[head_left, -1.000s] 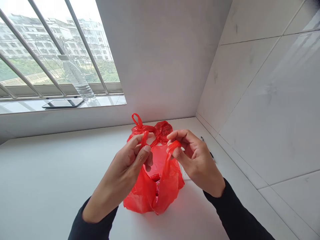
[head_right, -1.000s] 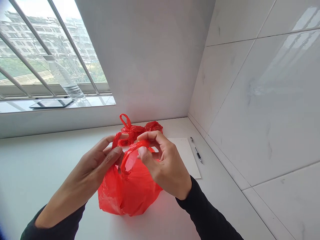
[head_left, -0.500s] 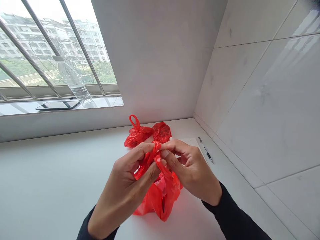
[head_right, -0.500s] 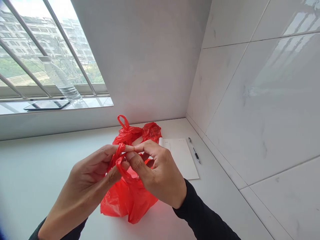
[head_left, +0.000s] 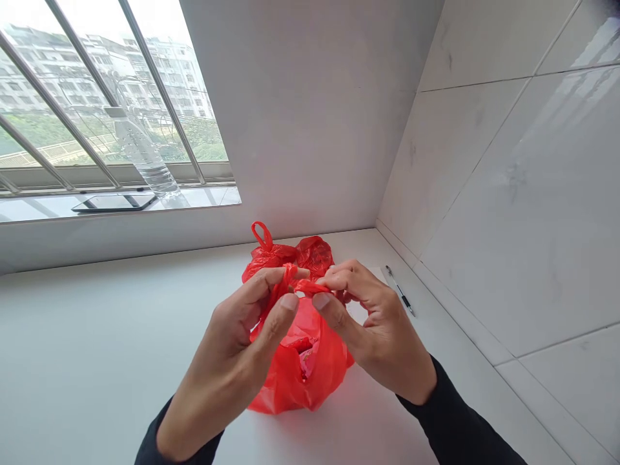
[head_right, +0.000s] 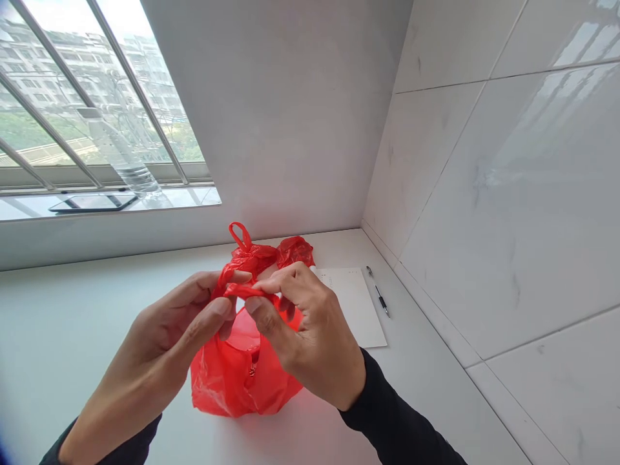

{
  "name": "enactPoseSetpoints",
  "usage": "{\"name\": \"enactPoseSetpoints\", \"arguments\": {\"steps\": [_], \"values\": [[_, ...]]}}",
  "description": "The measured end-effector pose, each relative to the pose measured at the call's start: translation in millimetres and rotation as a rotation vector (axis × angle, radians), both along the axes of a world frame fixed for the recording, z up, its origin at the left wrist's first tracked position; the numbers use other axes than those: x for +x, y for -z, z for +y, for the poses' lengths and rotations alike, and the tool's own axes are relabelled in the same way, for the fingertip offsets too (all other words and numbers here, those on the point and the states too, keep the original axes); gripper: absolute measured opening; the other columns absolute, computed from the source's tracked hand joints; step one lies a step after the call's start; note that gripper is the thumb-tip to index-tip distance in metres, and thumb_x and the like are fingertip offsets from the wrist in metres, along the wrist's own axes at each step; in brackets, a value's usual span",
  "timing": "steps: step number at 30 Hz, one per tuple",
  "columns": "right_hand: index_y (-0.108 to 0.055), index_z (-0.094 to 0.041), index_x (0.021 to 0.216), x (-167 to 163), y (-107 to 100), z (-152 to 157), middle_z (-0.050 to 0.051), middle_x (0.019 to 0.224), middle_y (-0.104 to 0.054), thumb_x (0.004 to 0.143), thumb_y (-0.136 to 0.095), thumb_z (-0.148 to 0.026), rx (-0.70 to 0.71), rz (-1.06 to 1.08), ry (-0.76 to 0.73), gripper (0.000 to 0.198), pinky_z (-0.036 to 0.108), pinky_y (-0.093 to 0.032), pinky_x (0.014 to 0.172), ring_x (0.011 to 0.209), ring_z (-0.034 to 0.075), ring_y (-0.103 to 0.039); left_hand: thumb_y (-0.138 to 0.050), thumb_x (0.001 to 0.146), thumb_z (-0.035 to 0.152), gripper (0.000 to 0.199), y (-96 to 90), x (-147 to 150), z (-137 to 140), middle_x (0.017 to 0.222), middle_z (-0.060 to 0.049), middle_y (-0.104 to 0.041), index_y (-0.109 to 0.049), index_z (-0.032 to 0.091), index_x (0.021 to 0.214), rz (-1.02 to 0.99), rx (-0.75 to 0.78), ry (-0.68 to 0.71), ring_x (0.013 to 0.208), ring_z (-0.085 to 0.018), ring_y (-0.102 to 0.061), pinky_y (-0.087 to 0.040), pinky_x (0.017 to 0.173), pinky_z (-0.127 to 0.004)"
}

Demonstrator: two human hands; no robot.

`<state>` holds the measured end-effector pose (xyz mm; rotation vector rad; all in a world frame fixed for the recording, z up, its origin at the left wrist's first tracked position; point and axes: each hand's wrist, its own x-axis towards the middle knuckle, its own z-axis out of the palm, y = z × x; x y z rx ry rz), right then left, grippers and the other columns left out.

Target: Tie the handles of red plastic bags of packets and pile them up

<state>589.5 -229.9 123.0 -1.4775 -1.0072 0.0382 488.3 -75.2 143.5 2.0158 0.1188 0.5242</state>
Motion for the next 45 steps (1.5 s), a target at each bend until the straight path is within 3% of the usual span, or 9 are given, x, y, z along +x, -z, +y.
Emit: {"name": "enactPoseSetpoints", "arguments": {"steps": [6,12,15,18,21,26,33,39,45], "values": [[-0.066,-0.03,0.117,2.7,-1.5,-1.7,-0.003,0.098,-0.067,0.098,-0.061,-0.031,0.049,0.106,-0.04,0.02,0.026,-0.051,0.079,0.086,0.01,-0.061,-0.046,0.102,0.037,0.023,1.4,-0.5,0.1,0.07,0.002,-0.046,-0.056,0.022,0.088,0.088,0.04,0.149,0.06,-0.01,-0.041,-0.038,0.052,-0.021],[-0.065,-0.023,0.099,5.7,-2.4,-2.7,-0.003,0.091,-0.061,0.099,-0.059,-0.027,-0.039,-0.005,-0.082,0.007,0.026,-0.047,0.073,0.08,0.01,-0.055,-0.049,0.1,0.037,0.026,-1.4,-0.6,-3.3,0.069,0.002,-0.043,-0.054,0.021,0.081,0.169,0.057,0.2,0.061,-0.01,-0.035,-0.036,0.053,-0.021],[-0.061,-0.022,0.097,8.5,-2.1,-3.4,-0.002,0.094,-0.062,0.1,-0.056,-0.027,-0.043,-0.004,-0.031,0.007,0.026,-0.046,0.074,0.083,0.01,-0.057,-0.054,0.097,0.041,0.017,-1.1,-1.1,-5.3,0.079,0.001,-0.054,-0.057,0.024,0.098,0.19,-0.083,0.162,0.067,-0.012,-0.047,-0.043,0.057,-0.021],[-0.06,-0.023,0.099,10.5,-1.5,-3.5,-0.002,0.095,-0.063,0.101,-0.055,-0.028,-0.022,0.035,0.019,0.008,0.027,-0.048,0.074,0.083,0.01,-0.058,-0.056,0.096,0.045,0.031,2.4,2.0,-4.5,0.087,0.0,-0.059,-0.049,0.03,0.122,0.207,-0.233,0.123,0.076,-0.014,-0.057,-0.05,0.065,-0.024],[-0.062,-0.024,0.102,9.8,-1.5,-4.1,-0.001,0.095,-0.063,0.1,-0.056,-0.029,0.015,0.054,0.064,0.008,0.028,-0.049,0.073,0.081,0.011,-0.058,-0.052,0.098,0.048,0.027,7.1,8.9,-0.7,0.074,0.002,-0.052,-0.056,0.026,0.112,0.26,-0.174,0.156,0.066,-0.013,-0.052,-0.046,0.061,-0.024],[-0.072,-0.031,0.103,2.7,-4.5,-8.2,0.001,0.1,-0.06,0.096,-0.064,-0.025,0.061,-0.087,0.073,0.013,0.033,-0.051,0.086,0.096,0.015,-0.058,-0.046,0.1,0.046,0.031,6.3,13.6,-3.0,0.065,0.004,-0.04,-0.052,0.02,0.082,0.168,-0.133,0.067,0.056,-0.01,-0.037,-0.034,0.05,-0.023],[-0.075,-0.04,0.108,2.1,-3.0,-6.5,0.001,0.128,-0.056,0.095,-0.066,-0.031,-0.034,-0.098,0.054,0.018,0.044,-0.043,0.11,0.131,0.022,-0.046,-0.064,0.088,0.024,0.012,-4.3,3.0,-19.3,0.075,0.003,-0.048,-0.052,0.022,0.086,0.319,-0.099,0.359,0.064,-0.011,-0.041,-0.039,0.054,-0.021],[-0.068,-0.032,0.12,9.0,-2.5,-4.3,-0.001,0.115,-0.068,0.1,-0.057,-0.034,-0.091,0.024,-0.042,0.022,0.038,-0.047,0.102,0.112,0.017,-0.06,-0.06,0.094,0.032,0.026,1.7,8.8,-10.8,0.062,0.006,-0.031,-0.048,0.02,0.074,0.246,-0.311,0.226,0.053,-0.008,-0.024,-0.024,0.047,-0.022],[-0.069,-0.027,0.105,9.2,0.6,-0.8,-0.001,0.103,-0.07,0.096,-0.063,-0.028,-0.033,0.094,0.028,0.012,0.033,-0.051,0.091,0.098,0.015,-0.064,-0.051,0.099,0.047,0.039,8.3,14.0,-5.6,0.065,0.001,-0.055,-0.059,0.018,0.074,0.211,-0.446,0.184,0.058,-0.01,-0.051,-0.041,0.058,-0.024]]}}
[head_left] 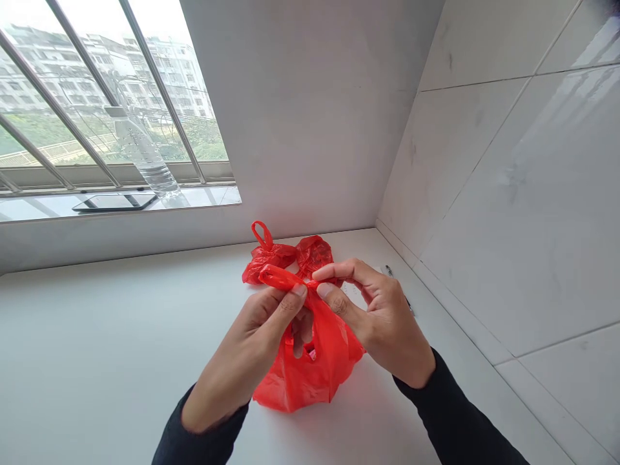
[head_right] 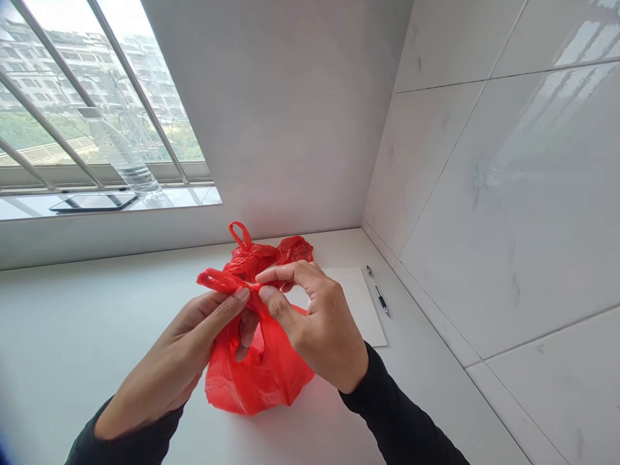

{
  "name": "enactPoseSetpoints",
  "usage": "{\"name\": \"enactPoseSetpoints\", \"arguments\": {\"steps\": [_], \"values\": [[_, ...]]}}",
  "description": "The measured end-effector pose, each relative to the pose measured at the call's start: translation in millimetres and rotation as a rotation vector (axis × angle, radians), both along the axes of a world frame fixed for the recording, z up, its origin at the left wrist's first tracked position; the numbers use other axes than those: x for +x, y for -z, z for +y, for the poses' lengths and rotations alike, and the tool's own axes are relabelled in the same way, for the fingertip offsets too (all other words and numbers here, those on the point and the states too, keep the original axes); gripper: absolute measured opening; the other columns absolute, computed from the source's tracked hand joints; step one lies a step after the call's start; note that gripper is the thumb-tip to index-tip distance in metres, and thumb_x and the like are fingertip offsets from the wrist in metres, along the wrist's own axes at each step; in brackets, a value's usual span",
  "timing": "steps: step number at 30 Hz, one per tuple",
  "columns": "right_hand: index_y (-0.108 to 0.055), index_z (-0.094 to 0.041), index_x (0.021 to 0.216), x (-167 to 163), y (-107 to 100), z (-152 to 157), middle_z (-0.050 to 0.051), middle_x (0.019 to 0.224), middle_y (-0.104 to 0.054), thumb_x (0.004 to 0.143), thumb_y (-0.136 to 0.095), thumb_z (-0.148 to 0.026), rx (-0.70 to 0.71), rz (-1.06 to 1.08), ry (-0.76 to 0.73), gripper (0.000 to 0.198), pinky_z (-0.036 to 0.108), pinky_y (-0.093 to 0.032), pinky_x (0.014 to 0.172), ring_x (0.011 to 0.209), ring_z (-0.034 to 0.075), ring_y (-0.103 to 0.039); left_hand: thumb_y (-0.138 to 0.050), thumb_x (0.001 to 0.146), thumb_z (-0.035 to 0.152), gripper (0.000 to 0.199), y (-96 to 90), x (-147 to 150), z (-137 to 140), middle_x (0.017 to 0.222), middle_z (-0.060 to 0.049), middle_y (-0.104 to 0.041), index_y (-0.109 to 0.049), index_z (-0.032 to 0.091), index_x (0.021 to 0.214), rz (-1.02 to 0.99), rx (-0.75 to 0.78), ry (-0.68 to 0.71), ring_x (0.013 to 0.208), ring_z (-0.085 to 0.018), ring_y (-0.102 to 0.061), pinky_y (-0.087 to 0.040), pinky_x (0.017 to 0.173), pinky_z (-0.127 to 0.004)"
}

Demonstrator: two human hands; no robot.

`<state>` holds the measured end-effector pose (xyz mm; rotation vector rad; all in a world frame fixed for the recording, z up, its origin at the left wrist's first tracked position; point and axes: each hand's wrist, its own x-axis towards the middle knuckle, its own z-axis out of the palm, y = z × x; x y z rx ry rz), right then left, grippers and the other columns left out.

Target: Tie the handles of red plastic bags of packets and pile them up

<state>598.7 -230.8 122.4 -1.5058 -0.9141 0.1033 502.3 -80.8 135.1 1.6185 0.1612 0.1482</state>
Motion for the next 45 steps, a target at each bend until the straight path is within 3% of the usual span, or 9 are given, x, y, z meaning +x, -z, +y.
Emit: {"name": "enactPoseSetpoints", "arguments": {"steps": [4,8,13,16,21,23,29,34,45], "values": [[-0.069,-0.025,0.101,-1.2,0.4,0.5,0.0,0.098,-0.07,0.092,-0.068,-0.028,-0.003,0.009,0.0,0.01,0.034,-0.052,0.089,0.094,0.016,-0.065,-0.054,0.097,0.047,0.031,3.7,2.9,4.2,0.079,-0.002,-0.063,-0.064,0.02,0.085,-0.024,-0.034,-0.119,0.067,-0.012,-0.058,-0.048,0.064,-0.026],[-0.069,-0.023,0.095,-1.1,-0.7,0.6,-0.001,0.091,-0.071,0.096,-0.063,-0.035,-0.114,0.015,-0.157,0.013,0.033,-0.052,0.088,0.089,0.016,-0.066,-0.061,0.094,0.04,0.017,0.2,-0.4,12.7,0.081,0.0,-0.061,-0.063,0.023,0.094,-0.034,0.1,-0.081,0.074,-0.014,-0.059,-0.049,0.071,-0.026],[-0.063,-0.028,0.123,4.8,5.0,5.8,0.004,0.127,-0.065,0.1,-0.055,-0.044,-0.084,-0.059,-0.04,0.029,0.043,-0.046,0.105,0.12,0.022,-0.059,-0.067,0.088,0.031,0.013,-10.9,-6.6,14.7,0.077,0.0,-0.059,-0.058,0.022,0.085,-0.031,0.307,-0.033,0.069,-0.013,-0.055,-0.046,0.062,-0.024],[-0.053,-0.031,0.139,10.6,11.5,10.7,0.005,0.137,-0.059,0.102,-0.051,-0.046,-0.098,-0.045,-0.16,0.04,0.046,-0.041,0.112,0.13,0.023,-0.052,-0.068,0.087,0.032,0.018,-12.2,-9.1,14.8,0.074,0.001,-0.055,-0.055,0.022,0.08,-0.052,0.363,-0.029,0.065,-0.012,-0.052,-0.044,0.057,-0.022],[-0.061,-0.027,0.127,16.0,16.8,15.1,0.004,0.114,-0.068,0.103,-0.046,-0.046,-0.132,0.044,-0.254,0.034,0.038,-0.051,0.096,0.109,0.019,-0.062,-0.061,0.092,0.029,0.006,-5.8,-12.4,21.9,0.081,0.001,-0.061,-0.058,0.025,0.095,-0.055,0.493,-0.006,0.071,-0.013,-0.057,-0.049,0.062,-0.023],[-0.064,-0.024,0.121,16.9,18.0,15.9,0.003,0.102,-0.067,0.104,-0.045,-0.044,-0.143,0.048,-0.234,0.032,0.035,-0.051,0.088,0.096,0.017,-0.062,-0.062,0.092,0.029,0.016,-1.5,-11.7,24.2,0.093,-0.002,-0.067,-0.06,0.027,0.107,-0.083,0.536,-0.052,0.084,-0.017,-0.064,-0.053,0.072,-0.027],[-0.057,-0.025,0.133,24.5,27.2,21.0,-0.003,0.074,-0.053,0.103,-0.045,-0.043,-0.206,0.198,-0.376,0.037,0.023,-0.035,0.051,0.054,0.009,-0.037,-0.063,0.09,0.025,0.015,8.9,-0.5,23.8,0.102,-0.004,-0.069,-0.068,0.025,0.104,-0.243,0.762,-0.257,0.087,-0.019,-0.067,-0.055,0.077,-0.033],[-0.064,-0.021,0.115,32.9,30.9,24.0,-0.003,0.073,-0.05,0.101,-0.048,-0.048,-0.177,0.262,-0.481,0.034,0.023,-0.036,0.055,0.06,0.01,-0.039,-0.062,0.09,0.022,0.015,10.1,3.9,25.5,0.105,-0.004,-0.062,-0.065,0.025,0.105,-0.365,0.905,-0.286,0.092,-0.018,-0.063,-0.054,0.082,-0.033],[-0.065,-0.019,0.101,35.3,28.5,19.6,-0.003,0.074,-0.043,0.101,-0.05,-0.047,-0.161,0.313,-0.603,0.032,0.025,-0.034,0.062,0.066,0.01,-0.038,-0.067,0.087,0.022,0.026,14.5,2.0,32.7,0.095,0.001,-0.055,-0.048,0.025,0.104,-0.387,0.864,-0.292,0.087,-0.014,-0.059,-0.054,0.082,-0.032]]}}
